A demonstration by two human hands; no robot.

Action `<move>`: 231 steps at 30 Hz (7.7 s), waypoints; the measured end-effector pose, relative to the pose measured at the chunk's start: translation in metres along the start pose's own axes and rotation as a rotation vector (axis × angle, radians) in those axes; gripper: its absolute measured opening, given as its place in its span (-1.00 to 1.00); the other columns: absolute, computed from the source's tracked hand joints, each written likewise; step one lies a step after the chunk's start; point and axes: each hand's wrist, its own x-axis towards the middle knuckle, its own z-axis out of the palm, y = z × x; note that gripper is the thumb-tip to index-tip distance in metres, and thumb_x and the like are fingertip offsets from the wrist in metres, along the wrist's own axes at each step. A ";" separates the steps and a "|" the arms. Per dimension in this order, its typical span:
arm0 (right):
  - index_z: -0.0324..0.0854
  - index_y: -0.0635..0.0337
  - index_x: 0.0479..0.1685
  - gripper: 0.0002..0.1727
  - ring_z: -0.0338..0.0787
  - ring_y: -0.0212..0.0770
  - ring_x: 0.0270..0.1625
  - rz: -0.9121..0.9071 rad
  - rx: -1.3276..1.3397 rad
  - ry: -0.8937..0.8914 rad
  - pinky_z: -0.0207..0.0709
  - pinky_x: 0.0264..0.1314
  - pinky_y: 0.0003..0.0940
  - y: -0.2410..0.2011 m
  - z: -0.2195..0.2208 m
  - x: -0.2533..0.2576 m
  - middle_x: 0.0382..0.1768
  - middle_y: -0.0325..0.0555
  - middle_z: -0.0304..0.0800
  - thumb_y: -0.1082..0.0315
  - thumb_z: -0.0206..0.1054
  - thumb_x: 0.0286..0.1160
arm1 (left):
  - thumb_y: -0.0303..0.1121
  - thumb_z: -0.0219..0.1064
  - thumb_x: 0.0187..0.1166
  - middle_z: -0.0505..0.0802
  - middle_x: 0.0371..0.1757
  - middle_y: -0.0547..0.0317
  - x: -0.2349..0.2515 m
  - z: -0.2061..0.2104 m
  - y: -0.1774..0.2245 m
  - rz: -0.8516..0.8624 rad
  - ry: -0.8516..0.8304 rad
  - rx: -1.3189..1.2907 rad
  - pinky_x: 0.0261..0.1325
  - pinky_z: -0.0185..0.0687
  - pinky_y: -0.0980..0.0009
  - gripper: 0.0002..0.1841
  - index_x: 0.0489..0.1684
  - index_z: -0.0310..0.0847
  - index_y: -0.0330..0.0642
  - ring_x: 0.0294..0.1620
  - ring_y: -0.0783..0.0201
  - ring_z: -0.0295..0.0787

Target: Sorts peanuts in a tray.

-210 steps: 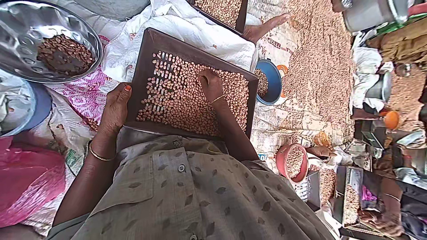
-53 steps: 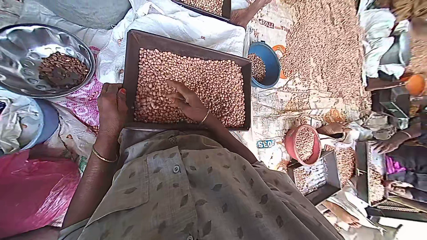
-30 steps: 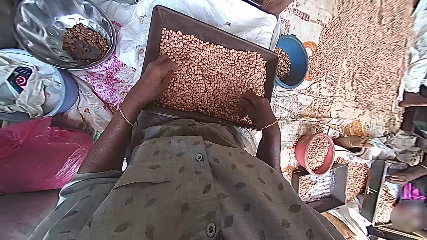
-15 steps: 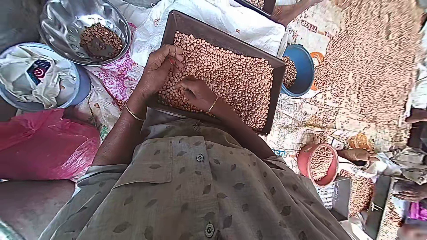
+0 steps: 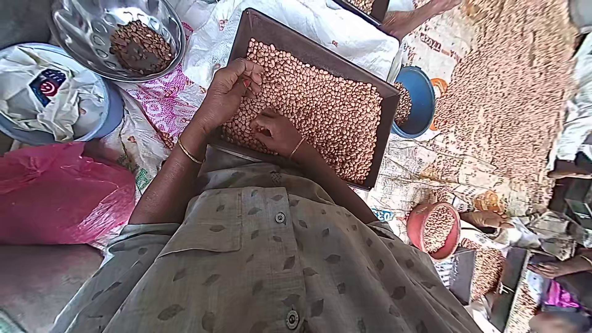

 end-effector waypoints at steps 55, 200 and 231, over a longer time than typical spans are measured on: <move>0.36 0.36 0.67 -0.48 0.89 -0.07 0.14 0.333 0.395 0.568 0.83 0.14 -0.20 0.011 -0.061 -0.019 0.61 0.26 0.47 0.52 0.09 0.72 | -0.54 0.19 0.66 0.50 0.50 -0.67 0.000 0.025 -0.005 -0.099 -0.258 0.848 0.46 0.42 -0.39 -0.55 0.50 0.41 -0.57 0.51 -0.61 0.45; 0.55 0.48 0.46 -0.55 0.78 0.34 0.31 0.743 -0.294 0.220 0.52 0.45 0.25 0.033 -0.109 -0.109 0.26 0.40 0.76 0.32 0.17 0.76 | -0.58 0.23 0.62 0.41 0.56 -0.66 0.005 0.026 0.001 -0.157 -0.264 0.832 0.36 0.49 -0.40 -0.40 0.71 0.24 -0.44 0.46 -0.63 0.49; 0.40 0.45 0.61 -0.47 0.87 -0.03 0.00 0.311 0.391 0.349 0.75 0.10 -0.16 -0.008 -0.034 -0.059 0.38 0.32 0.67 0.53 0.19 0.64 | -0.65 0.15 0.57 0.42 0.56 -0.64 0.004 0.026 0.000 -0.175 -0.266 0.870 0.33 0.45 -0.50 -0.37 0.73 0.21 -0.40 0.45 -0.66 0.48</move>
